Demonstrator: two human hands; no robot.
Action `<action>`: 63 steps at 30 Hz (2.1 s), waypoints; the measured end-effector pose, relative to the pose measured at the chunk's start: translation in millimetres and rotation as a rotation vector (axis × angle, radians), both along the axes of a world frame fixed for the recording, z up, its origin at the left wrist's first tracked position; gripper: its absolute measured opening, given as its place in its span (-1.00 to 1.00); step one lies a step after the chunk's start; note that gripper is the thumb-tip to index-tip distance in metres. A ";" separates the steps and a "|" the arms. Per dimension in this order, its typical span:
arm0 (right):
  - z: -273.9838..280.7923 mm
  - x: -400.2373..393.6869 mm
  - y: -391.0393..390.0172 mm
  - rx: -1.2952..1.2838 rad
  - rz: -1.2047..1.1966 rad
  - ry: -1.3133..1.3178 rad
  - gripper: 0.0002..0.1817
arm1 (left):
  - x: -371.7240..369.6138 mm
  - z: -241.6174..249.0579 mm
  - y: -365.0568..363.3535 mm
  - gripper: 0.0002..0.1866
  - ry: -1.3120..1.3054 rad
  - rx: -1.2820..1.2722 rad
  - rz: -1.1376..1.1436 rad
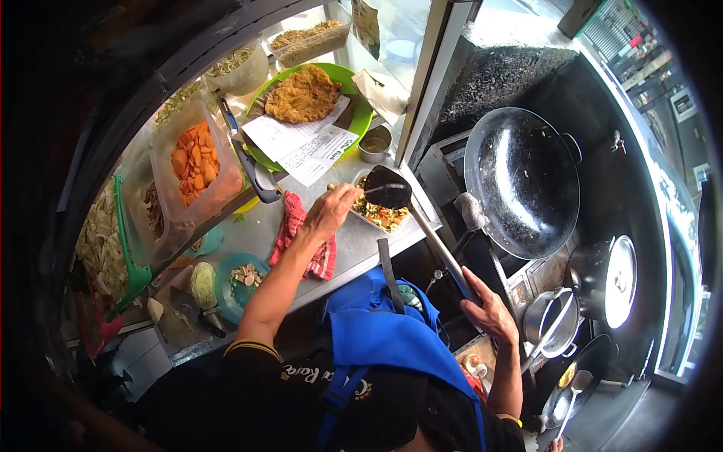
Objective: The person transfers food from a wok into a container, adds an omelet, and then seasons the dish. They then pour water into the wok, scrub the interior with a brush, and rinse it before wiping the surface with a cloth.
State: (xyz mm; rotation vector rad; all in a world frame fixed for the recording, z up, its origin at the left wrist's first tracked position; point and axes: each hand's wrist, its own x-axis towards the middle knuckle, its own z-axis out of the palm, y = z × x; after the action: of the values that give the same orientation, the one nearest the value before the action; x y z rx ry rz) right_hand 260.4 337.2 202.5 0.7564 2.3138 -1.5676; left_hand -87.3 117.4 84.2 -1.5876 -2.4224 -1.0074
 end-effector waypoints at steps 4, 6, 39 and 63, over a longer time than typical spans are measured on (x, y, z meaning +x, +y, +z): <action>2.8 -4.2 2.1 0.067 0.028 0.033 -0.23 | 0.2 -0.8 -4.3 -0.69 0.050 -0.082 -0.100; 0.2 -4.7 2.5 0.069 0.035 0.042 -0.22 | -1.5 2.8 -5.4 -0.68 0.048 -0.007 -0.017; 17.3 -25.1 12.6 0.085 0.028 -0.067 -0.22 | -9.8 -2.2 -19.0 -0.75 0.080 -0.179 -0.066; 15.8 -23.0 13.8 0.078 0.035 -0.064 -0.23 | 4.9 -6.9 -19.7 -0.78 -0.016 -0.125 -0.021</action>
State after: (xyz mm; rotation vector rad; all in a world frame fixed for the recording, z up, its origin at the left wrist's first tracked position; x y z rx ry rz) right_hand 237.5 350.9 218.3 0.7678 2.3410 -1.4246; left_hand -82.4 97.7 77.3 -1.6524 -2.5305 -0.8907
